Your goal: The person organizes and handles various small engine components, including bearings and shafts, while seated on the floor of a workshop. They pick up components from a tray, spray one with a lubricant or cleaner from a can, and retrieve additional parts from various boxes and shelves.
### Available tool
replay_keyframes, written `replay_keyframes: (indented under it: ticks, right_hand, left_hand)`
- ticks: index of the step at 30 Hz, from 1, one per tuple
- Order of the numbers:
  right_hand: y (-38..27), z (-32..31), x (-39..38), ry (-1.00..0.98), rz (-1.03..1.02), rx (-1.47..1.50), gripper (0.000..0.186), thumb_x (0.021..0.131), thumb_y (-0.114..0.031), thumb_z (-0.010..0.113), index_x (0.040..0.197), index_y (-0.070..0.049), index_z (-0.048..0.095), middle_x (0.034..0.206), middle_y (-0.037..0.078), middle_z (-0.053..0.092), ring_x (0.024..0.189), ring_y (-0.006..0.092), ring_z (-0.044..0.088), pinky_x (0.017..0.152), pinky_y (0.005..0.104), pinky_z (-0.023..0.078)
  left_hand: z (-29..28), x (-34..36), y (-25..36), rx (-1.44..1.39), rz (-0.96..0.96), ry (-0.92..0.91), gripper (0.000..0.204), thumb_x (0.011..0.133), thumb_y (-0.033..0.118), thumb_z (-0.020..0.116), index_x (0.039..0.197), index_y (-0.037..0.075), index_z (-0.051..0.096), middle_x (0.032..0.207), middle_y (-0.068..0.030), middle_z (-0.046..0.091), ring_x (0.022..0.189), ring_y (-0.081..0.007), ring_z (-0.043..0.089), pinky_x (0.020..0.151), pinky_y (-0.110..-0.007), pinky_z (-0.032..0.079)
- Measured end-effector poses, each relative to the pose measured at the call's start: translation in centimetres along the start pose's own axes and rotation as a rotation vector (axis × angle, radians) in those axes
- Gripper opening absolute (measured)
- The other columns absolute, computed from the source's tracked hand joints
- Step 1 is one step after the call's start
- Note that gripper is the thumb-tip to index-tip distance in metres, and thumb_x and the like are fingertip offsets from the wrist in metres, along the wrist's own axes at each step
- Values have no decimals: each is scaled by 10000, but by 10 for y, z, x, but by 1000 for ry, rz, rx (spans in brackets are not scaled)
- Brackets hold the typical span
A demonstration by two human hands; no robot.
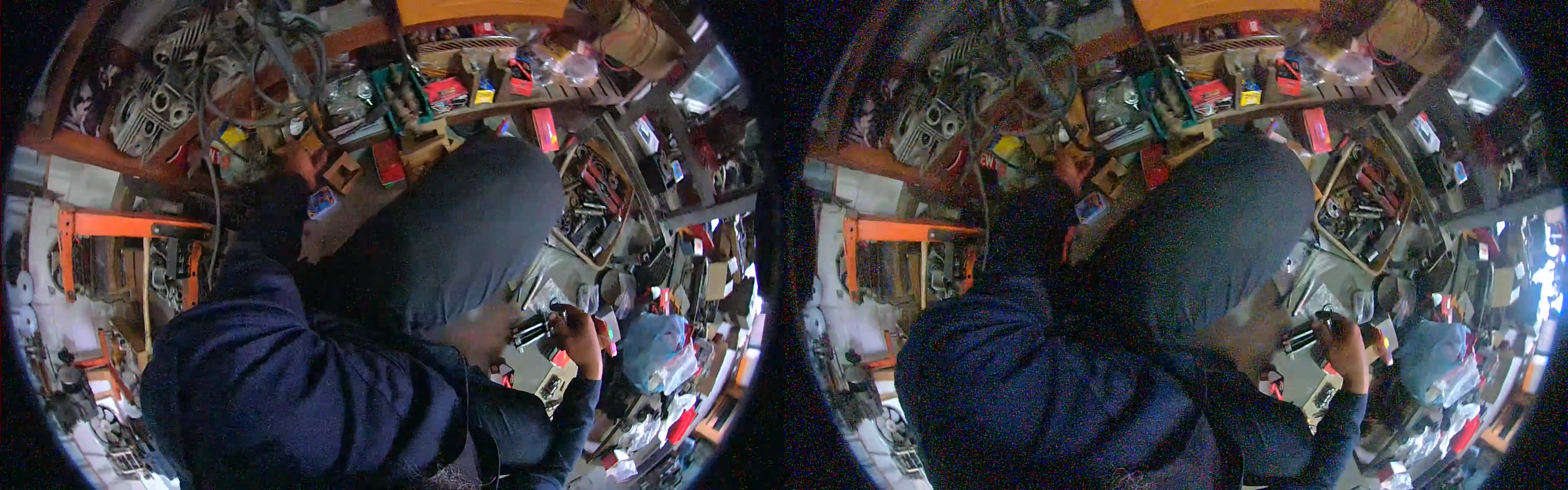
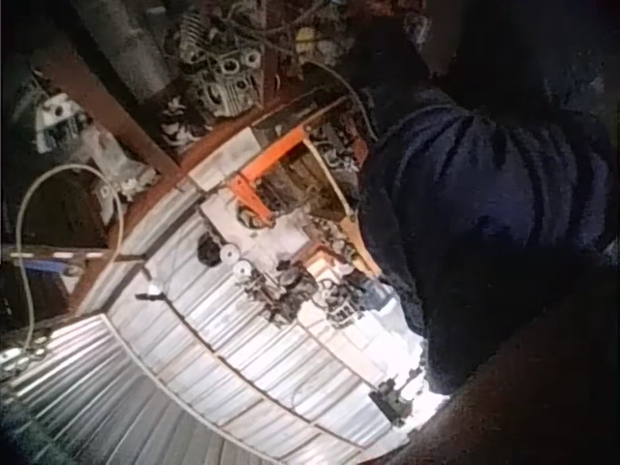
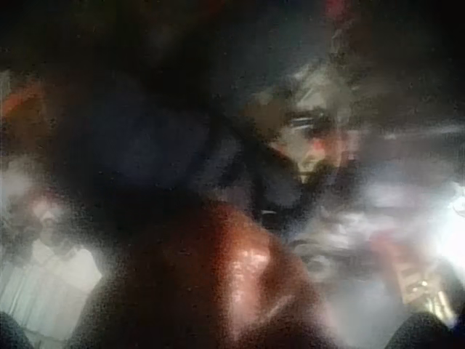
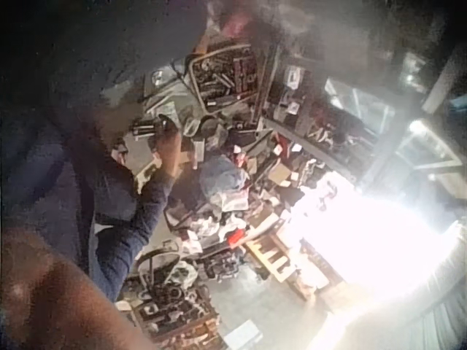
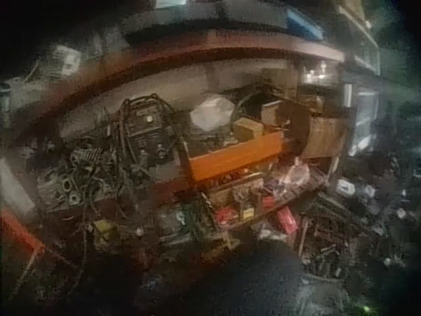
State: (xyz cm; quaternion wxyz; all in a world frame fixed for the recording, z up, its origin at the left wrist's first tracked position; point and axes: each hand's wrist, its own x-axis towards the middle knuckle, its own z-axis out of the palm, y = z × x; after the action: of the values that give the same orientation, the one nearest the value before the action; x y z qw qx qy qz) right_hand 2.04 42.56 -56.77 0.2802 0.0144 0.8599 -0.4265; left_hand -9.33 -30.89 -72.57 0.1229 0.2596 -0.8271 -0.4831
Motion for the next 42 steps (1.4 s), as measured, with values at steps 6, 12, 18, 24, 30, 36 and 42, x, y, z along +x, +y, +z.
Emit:
replay_keyframes:
  ticks: [6,12,18,24,30,36,42]
  right_hand:
    - [1,-6,8,84,18,13,309,967,-222,664,1149,27,648,716,17,630,532,78,513,479,257,390]
    - [-45,-14,0,52,60,-139,257,979,-245,649,982,9,694,585,19,560,464,76,476,441,281,360]
    - [-81,-15,3,-39,115,-266,242,945,-172,641,1086,17,693,853,155,711,703,179,641,669,342,498]
    - [-80,-19,17,-94,204,-240,251,959,-202,613,1030,26,692,855,152,720,749,188,666,673,332,513]
    - [-63,-18,46,6,-34,-333,238,923,-245,669,1012,-26,692,877,143,716,732,276,664,671,359,514]
    - [-51,-14,80,-54,-170,-296,320,929,-274,690,1138,-35,654,912,98,679,764,228,591,689,335,468]
    - [-60,-7,82,46,-253,-73,276,949,-239,678,1066,10,658,713,-7,592,574,78,452,510,296,362]
  left_hand:
    - [142,-56,46,-180,635,-256,652,953,367,670,1459,48,410,905,-128,636,859,-247,642,711,-361,540]
    - [211,-66,28,410,367,-307,548,983,232,612,1473,68,428,1181,-160,606,856,-293,621,766,-411,537]
    - [202,-92,4,-123,374,-587,457,1001,157,524,1453,107,469,1391,-178,508,1057,-333,580,874,-443,529]
    - [133,-106,63,305,723,-188,424,932,120,607,1347,66,539,1300,-172,537,1059,-352,569,962,-471,473]
    - [30,-26,42,273,672,503,369,947,138,562,1302,51,513,1281,-162,525,1106,-357,544,1001,-481,460]
    - [-40,51,-10,382,306,297,409,992,206,479,1375,66,444,1351,-167,480,1182,-371,504,1008,-503,475]
    - [-30,25,-59,460,461,-21,454,1037,273,396,1447,80,374,1422,-171,435,1258,-384,464,1014,-525,489]
